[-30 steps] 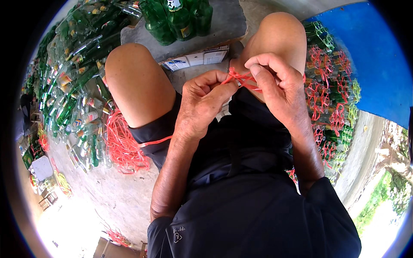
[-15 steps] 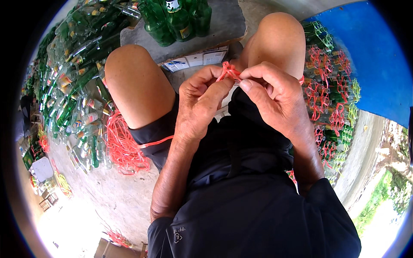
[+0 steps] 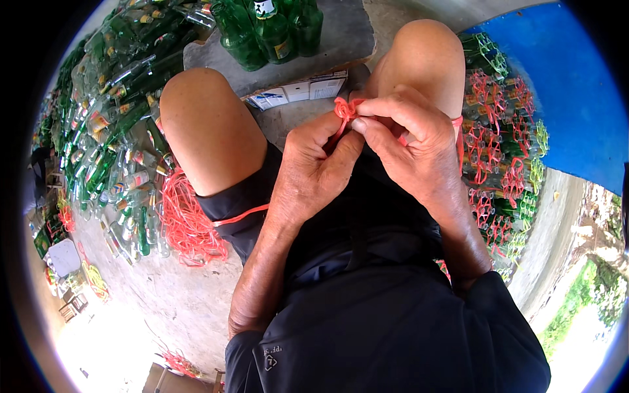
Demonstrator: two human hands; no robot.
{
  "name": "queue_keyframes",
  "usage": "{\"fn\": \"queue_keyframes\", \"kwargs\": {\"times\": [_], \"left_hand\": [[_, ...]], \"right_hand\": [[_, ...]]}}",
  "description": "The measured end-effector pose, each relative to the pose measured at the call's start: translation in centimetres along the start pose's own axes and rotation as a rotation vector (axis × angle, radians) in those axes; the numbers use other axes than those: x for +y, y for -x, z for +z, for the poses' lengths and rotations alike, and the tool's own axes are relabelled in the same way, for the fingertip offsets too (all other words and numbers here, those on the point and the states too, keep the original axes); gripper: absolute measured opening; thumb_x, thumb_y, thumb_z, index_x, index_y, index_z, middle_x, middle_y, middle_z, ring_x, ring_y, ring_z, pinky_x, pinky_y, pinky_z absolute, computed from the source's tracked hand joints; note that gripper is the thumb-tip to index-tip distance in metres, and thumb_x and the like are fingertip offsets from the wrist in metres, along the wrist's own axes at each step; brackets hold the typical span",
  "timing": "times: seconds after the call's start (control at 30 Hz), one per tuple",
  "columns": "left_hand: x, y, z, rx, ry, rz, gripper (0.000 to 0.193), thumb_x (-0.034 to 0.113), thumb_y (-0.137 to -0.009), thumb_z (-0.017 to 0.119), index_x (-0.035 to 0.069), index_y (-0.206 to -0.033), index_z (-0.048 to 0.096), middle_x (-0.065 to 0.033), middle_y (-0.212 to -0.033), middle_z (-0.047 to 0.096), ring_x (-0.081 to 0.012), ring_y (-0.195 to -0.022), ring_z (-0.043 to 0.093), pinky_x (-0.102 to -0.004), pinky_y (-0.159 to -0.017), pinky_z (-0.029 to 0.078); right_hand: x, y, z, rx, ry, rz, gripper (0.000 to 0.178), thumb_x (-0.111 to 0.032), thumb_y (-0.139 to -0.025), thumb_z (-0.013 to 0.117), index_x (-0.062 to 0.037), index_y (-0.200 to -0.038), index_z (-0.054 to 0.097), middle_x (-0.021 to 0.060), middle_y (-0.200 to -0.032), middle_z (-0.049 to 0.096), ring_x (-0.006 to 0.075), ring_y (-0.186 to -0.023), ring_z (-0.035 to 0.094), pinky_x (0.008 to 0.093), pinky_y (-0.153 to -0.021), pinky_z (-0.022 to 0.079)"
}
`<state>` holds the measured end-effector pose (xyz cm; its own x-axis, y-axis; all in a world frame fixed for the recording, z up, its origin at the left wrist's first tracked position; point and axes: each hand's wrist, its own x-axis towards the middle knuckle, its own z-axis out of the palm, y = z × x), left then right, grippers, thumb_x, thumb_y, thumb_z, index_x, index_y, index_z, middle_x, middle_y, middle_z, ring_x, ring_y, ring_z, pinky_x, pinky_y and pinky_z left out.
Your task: The person sits on the ground and ties knots in a red plastic string. They manipulate the string with both hands, forming loops and pulling them tight to create a series of knots.
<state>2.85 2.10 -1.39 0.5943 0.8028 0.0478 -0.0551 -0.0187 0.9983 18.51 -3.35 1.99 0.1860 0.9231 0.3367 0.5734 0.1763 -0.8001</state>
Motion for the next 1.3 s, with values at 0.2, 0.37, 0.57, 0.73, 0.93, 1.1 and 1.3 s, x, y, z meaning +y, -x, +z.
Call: {"fn": "queue_keyframes", "kwargs": {"times": [0.2,0.37,0.57,0.73,0.93,1.1,1.3], "left_hand": [[1.4,0.2,-0.7,-0.042,-0.081,-0.063,0.012,0.002,-0.098,0.059,-0.004,-0.107,0.066,0.0041,-0.076,0.054,-0.0035,-0.071,0.045,-0.0223,-0.061,0.041],[1.2,0.2,-0.9,0.040,0.068,-0.094,0.012,0.005,-0.101,0.060,-0.004,-0.105,0.067,0.0054,-0.076,0.055,-0.0022,-0.070,0.045,-0.0214,-0.060,0.040],[1.4,0.1,-1.3,0.070,0.131,-0.162,0.013,0.006,-0.101,0.062,-0.004,-0.101,0.070,0.0054,-0.078,0.059,-0.0010,-0.072,0.046,-0.0201,-0.062,0.039],[0.7,0.1,-1.0,0.114,0.298,-0.217,0.014,0.007,-0.100,0.063,-0.004,-0.100,0.071,0.0054,-0.079,0.060,-0.0012,-0.073,0.047,-0.0205,-0.064,0.040],[0.5,0.1,-0.8,0.110,0.267,-0.191,0.018,0.013,-0.101,0.064,-0.005,-0.099,0.070,0.0047,-0.081,0.061,-0.0024,-0.074,0.048,-0.0213,-0.065,0.041],[1.2,-0.5,-1.4,0.093,0.210,-0.193,0.021,0.017,-0.102,0.065,-0.003,-0.099,0.071,0.0042,-0.079,0.059,-0.0031,-0.073,0.047,-0.0208,-0.065,0.041],[0.6,-0.7,-1.2,0.046,0.324,-0.279,0.020,0.021,-0.102,0.067,0.001,-0.102,0.071,0.0037,-0.075,0.058,-0.0014,-0.059,0.041,-0.0199,-0.051,0.032]], "right_hand": [[0.2,-0.1,0.3,0.023,0.069,-0.081,0.011,0.006,-0.084,0.071,-0.0014,-0.091,0.066,0.0076,-0.080,0.060,0.0173,-0.062,0.058,0.0309,-0.054,0.046],[0.3,-0.1,0.4,0.026,0.056,-0.082,0.013,0.009,-0.083,0.067,-0.0020,-0.087,0.060,0.0066,-0.078,0.057,0.0171,-0.061,0.055,0.0300,-0.053,0.044],[0.0,0.1,-0.1,-0.053,-0.054,0.018,0.012,0.009,-0.084,0.065,-0.0011,-0.087,0.060,0.0043,-0.077,0.056,0.0114,-0.061,0.050,0.0269,-0.052,0.040],[-0.3,0.3,-0.2,-0.082,-0.134,0.127,0.007,0.006,-0.087,0.064,0.0002,-0.086,0.060,0.0030,-0.077,0.058,0.0063,-0.064,0.049,0.0252,-0.051,0.039],[-0.4,0.3,-0.3,-0.087,-0.139,0.199,0.007,0.004,-0.087,0.065,-0.0001,-0.084,0.060,0.0027,-0.076,0.059,0.0056,-0.064,0.050,0.0244,-0.052,0.039],[-0.6,0.1,-0.5,-0.109,-0.051,0.119,0.008,0.005,-0.084,0.066,-0.0010,-0.084,0.061,0.0038,-0.075,0.058,0.0092,-0.061,0.052,0.0270,-0.052,0.041],[0.0,0.4,0.2,-0.089,0.007,0.040,0.011,0.006,-0.080,0.067,-0.0015,-0.082,0.060,0.0070,-0.074,0.055,0.0159,-0.059,0.056,0.0311,-0.053,0.044]]}}
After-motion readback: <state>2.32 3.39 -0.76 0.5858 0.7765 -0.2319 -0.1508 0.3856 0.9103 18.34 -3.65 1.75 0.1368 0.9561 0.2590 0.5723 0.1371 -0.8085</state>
